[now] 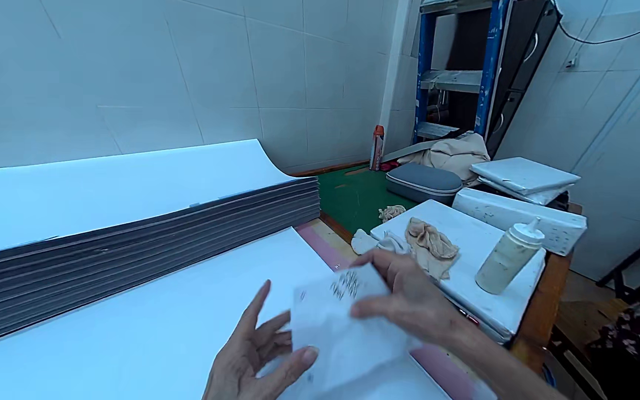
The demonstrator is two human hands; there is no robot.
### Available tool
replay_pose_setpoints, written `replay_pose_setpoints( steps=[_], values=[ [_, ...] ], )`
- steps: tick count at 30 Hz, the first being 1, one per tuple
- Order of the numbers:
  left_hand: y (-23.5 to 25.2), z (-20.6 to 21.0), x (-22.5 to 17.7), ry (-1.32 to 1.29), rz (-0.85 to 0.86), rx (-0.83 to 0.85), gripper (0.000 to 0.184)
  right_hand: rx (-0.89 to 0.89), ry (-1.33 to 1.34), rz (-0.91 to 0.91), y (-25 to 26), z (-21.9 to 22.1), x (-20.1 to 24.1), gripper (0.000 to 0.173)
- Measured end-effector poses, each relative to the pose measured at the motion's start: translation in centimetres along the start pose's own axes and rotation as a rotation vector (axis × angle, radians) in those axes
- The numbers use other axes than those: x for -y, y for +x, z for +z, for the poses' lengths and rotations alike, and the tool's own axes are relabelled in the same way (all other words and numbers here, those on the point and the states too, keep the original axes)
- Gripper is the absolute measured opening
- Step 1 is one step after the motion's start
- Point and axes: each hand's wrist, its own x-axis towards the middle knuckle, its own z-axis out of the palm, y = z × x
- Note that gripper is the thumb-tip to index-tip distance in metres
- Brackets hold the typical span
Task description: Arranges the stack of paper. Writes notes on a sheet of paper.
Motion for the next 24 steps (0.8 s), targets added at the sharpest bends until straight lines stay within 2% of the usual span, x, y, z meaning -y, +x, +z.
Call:
replay_pose_setpoints(
  steps=[2,4,5,7,9,12,14,24],
  values=[
    [-0.1,1.0,-0.6,-0.147,-0.150,0.023,0.071,0.045,0.088,0.000,-2.4,0.5,-0.8,0.047],
    [-0.4,1.0,-0.1,-0.127,-0.238,0.040,0.060,-0.070,0.047,-0.063,-4.7,-0.5,-2.1,0.038],
    [-0.7,0.8,0.3,-0.092,-0.256,0.050,0.059,-0.177,-0.065,-0.093,-5.6,-1.7,-3.2,0.031],
    [-0.8,0.3,0.7,-0.002,-0.239,0.076,0.063,-0.406,-0.455,-0.098,-7.1,-4.9,-5.9,0.022],
    [-1.4,0.6,0.9,0.041,-0.223,0.086,0.066,-0.498,-0.860,-0.054,-9.3,-7.5,-9.1,0.017],
    [-1.4,1.0,1.3,0.063,-0.158,0.058,0.068,-0.447,-1.083,-0.040,-10.7,-8.9,-12.3,0.015],
    [-1.4,1.2,1.5,0.063,-0.134,0.048,0.068,-0.440,-1.157,-0.103,-10.9,-9.3,-13.3,0.014],
    [-1.6,1.6,3.0,0.044,-0.029,-0.002,0.064,-0.272,-1.273,-0.229,-10.9,-10.1,-13.7,0.022]
  ],
)
